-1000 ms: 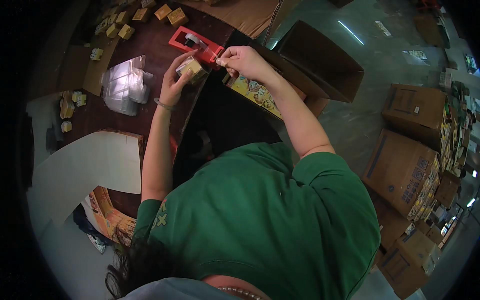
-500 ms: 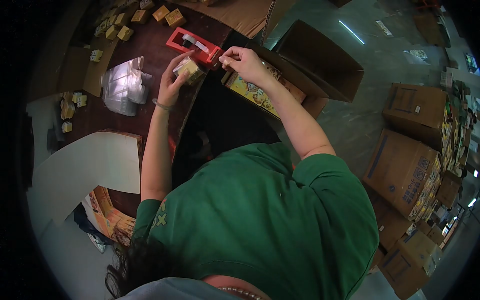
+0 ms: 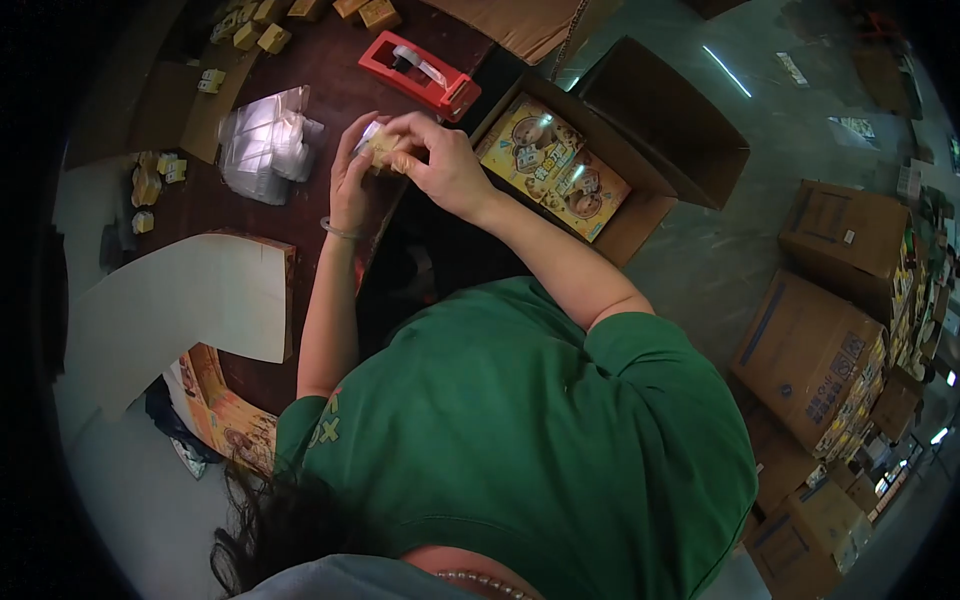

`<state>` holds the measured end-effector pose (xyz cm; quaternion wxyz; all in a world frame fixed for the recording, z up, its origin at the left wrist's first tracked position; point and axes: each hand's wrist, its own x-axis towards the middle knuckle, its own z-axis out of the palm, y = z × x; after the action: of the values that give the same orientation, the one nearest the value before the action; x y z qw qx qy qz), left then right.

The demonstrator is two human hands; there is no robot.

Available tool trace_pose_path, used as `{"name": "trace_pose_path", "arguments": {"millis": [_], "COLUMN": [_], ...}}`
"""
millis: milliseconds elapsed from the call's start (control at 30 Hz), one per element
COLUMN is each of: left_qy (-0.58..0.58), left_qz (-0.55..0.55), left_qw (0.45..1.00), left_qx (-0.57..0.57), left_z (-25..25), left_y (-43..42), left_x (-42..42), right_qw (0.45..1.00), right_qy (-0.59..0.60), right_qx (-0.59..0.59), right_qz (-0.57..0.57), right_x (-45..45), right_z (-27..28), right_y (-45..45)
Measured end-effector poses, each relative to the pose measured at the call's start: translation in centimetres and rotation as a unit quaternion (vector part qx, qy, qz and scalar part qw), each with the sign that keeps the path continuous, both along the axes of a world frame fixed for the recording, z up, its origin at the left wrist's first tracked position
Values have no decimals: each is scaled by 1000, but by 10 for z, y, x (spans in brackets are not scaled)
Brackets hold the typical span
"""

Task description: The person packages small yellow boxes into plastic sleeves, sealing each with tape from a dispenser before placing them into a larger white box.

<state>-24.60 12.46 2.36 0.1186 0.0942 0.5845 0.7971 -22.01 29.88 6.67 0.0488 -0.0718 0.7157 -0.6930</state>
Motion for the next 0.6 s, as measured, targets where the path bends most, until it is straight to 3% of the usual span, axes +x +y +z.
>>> {"name": "trace_pose_path", "arguments": {"millis": [100,200,267,300,367,433,467,500,533,567,600], "left_qy": [-41,33,41,-1,-76,-120,-129,-136,-136,-37,24], "left_qz": [-8,36,54,69,92,95,105,116,113,134,165], "left_qw": [997,996,993,997,985,954,940,925,929,968,979], "left_qx": [63,-69,-96,-23,126,257,297,335,325,209,120], "left_z": [0,9,9,10,6,3,4,6,16,12,8], "left_y": [-5,2,5,4,4,7,12,14,8,-1,-9], "left_x": [0,1,3,6,11,28,37,45,45,37,29], "right_qw": [999,999,994,986,976,991,994,997,999,993,962], "right_qy": [23,-31,-58,-67,43,-3,-42,-30,-16,34,159], "right_qx": [35,-28,93,152,200,104,-21,-3,15,112,222], "right_qz": [-19,-29,-31,-34,-71,-89,-102,-66,-29,-22,-20], "right_x": [-1,-5,-1,0,17,29,29,27,20,13,2], "right_z": [-6,-25,-34,-38,-58,-45,-60,-40,-10,7,20], "right_y": [-5,-6,-7,-8,-16,-24,-30,-22,-11,-5,-1]}}
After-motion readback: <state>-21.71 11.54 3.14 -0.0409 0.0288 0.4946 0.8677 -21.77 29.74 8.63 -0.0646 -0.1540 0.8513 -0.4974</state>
